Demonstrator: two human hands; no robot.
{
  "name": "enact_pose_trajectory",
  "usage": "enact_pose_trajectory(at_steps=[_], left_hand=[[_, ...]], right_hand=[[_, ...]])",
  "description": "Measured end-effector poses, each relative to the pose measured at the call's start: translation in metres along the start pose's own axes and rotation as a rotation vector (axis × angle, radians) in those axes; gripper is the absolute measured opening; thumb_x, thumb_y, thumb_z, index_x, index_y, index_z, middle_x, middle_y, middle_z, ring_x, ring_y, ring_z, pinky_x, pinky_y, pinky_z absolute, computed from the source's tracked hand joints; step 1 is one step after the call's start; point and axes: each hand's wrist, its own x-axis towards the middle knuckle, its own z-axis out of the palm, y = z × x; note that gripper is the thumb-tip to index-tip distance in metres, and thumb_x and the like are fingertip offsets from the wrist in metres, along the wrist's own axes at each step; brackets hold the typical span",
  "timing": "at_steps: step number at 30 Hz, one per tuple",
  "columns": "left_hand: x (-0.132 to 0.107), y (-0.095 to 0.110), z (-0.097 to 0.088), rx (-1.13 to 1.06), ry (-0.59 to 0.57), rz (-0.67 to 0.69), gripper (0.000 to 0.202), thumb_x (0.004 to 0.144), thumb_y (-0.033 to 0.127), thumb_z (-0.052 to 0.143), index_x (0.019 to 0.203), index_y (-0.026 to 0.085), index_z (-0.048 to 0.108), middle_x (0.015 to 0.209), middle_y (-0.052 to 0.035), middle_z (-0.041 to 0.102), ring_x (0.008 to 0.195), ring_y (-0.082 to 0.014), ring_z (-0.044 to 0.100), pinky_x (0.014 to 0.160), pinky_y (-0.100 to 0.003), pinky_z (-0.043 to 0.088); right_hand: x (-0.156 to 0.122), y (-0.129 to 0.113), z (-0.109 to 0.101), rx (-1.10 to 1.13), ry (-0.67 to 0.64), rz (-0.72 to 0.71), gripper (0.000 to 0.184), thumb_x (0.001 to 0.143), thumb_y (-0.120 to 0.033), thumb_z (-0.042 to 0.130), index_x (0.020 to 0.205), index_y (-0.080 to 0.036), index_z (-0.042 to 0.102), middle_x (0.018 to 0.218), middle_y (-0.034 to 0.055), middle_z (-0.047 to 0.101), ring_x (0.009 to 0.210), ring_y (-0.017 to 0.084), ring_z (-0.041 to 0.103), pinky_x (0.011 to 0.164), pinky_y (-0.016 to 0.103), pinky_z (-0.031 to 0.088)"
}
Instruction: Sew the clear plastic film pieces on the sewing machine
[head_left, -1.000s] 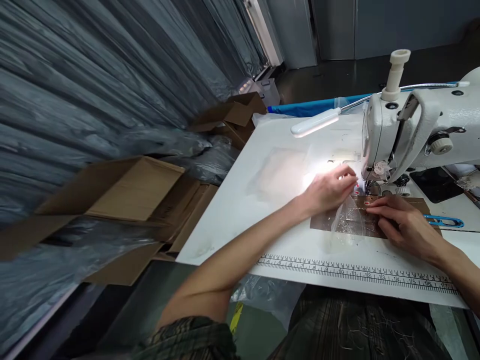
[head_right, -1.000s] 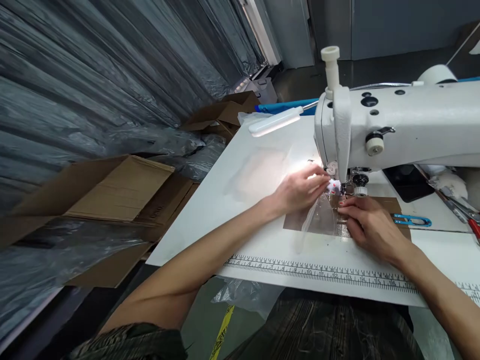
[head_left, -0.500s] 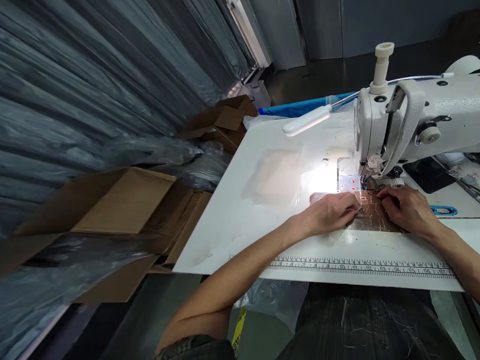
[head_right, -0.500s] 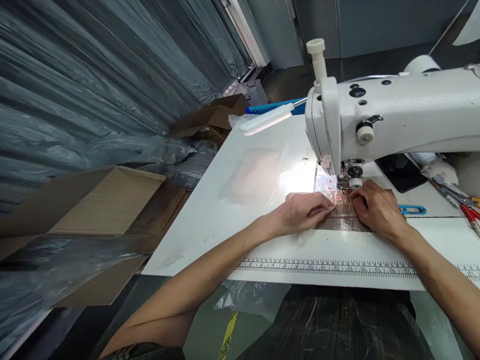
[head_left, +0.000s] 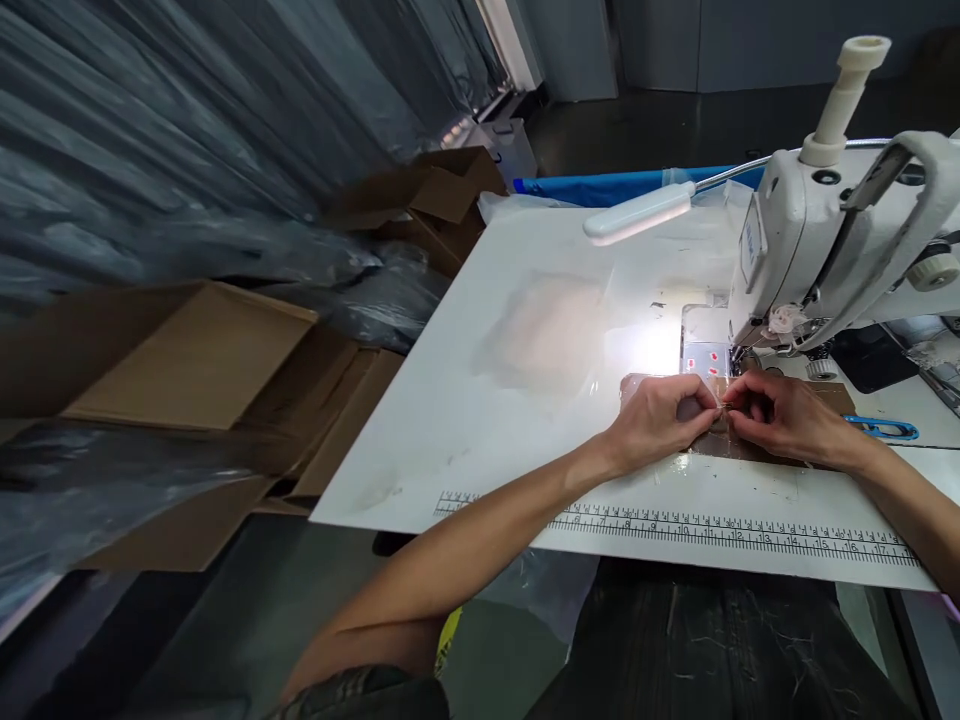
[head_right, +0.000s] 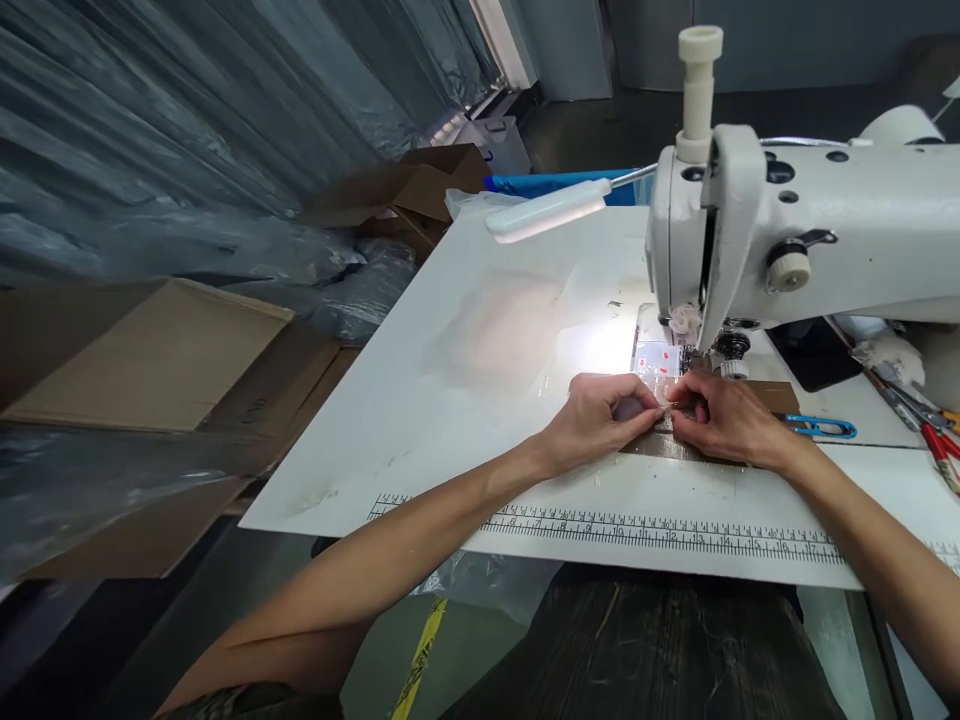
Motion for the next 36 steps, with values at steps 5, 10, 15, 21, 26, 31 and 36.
enact_pose_trajectory(at_steps=[5, 10, 15, 21, 26, 31, 36], left_hand=[[0.000, 0.000, 0.001, -0.044, 0.010, -0.011, 0.004, 0.081, 0.016, 0.068, 0.077, 0.016, 0.066, 0.073, 0.0020, 0.072, 0.061, -0.0069, 0.061, 0.058, -0.020, 0.050], [0.001, 0.000, 0.001, -0.051, 0.020, -0.014, 0.006, 0.081, 0.017, 0.067, 0.079, 0.017, 0.062, 0.073, 0.0021, 0.071, 0.061, -0.0070, 0.061, 0.060, -0.021, 0.053], [0.001, -0.001, 0.000, -0.185, -0.020, -0.030, 0.011, 0.081, 0.018, 0.068, 0.087, 0.016, 0.059, 0.078, -0.0007, 0.072, 0.065, -0.0085, 0.064, 0.061, -0.022, 0.055], [0.003, -0.001, -0.006, -0.384, -0.160, -0.106, 0.012, 0.085, 0.023, 0.065, 0.093, 0.014, 0.065, 0.081, -0.0020, 0.072, 0.070, -0.0096, 0.066, 0.064, -0.023, 0.056], [0.006, -0.003, -0.012, -0.364, -0.252, -0.081, 0.008, 0.083, 0.022, 0.064, 0.080, 0.016, 0.068, 0.076, -0.0009, 0.071, 0.069, -0.0093, 0.064, 0.064, -0.022, 0.054], [0.007, -0.001, -0.015, -0.331, -0.265, -0.112, 0.011, 0.083, 0.025, 0.063, 0.084, 0.016, 0.069, 0.076, -0.0009, 0.071, 0.069, -0.0100, 0.063, 0.064, -0.022, 0.053], [0.007, -0.002, -0.014, -0.436, -0.278, -0.161, 0.019, 0.084, 0.026, 0.060, 0.099, 0.015, 0.063, 0.077, -0.0009, 0.070, 0.070, -0.0093, 0.064, 0.069, -0.023, 0.054]], right_hand=[[-0.001, 0.004, 0.008, 0.042, 0.077, 0.011, 0.021, 0.080, -0.039, 0.055, 0.080, -0.020, 0.062, 0.059, -0.0025, 0.054, 0.050, 0.012, 0.047, 0.050, 0.027, 0.038], [0.001, -0.001, 0.014, -0.012, 0.192, -0.018, 0.016, 0.077, -0.035, 0.052, 0.073, -0.021, 0.058, 0.059, -0.0014, 0.056, 0.049, 0.011, 0.046, 0.049, 0.026, 0.035], [-0.001, 0.000, 0.013, 0.110, 0.313, 0.147, 0.018, 0.072, -0.038, 0.052, 0.068, -0.022, 0.054, 0.058, -0.0004, 0.057, 0.049, 0.012, 0.048, 0.048, 0.027, 0.038], [-0.010, 0.000, 0.011, 0.252, 0.255, 0.042, 0.017, 0.077, -0.039, 0.056, 0.072, -0.022, 0.056, 0.069, 0.0028, 0.060, 0.064, 0.017, 0.057, 0.051, 0.028, 0.043], [-0.015, -0.012, 0.011, 0.242, 0.087, -0.213, 0.012, 0.084, -0.029, 0.046, 0.075, -0.023, 0.048, 0.074, 0.0028, 0.060, 0.069, 0.016, 0.058, 0.059, 0.028, 0.045], [-0.022, -0.013, -0.008, -0.140, 0.112, -0.140, 0.009, 0.082, -0.028, 0.045, 0.074, -0.024, 0.043, 0.057, -0.0028, 0.050, 0.047, 0.012, 0.044, 0.049, 0.028, 0.035], [-0.028, -0.008, -0.009, -0.092, 0.132, -0.072, 0.011, 0.088, -0.032, 0.046, 0.087, -0.022, 0.050, 0.060, -0.0022, 0.054, 0.049, 0.014, 0.051, 0.048, 0.027, 0.040]])
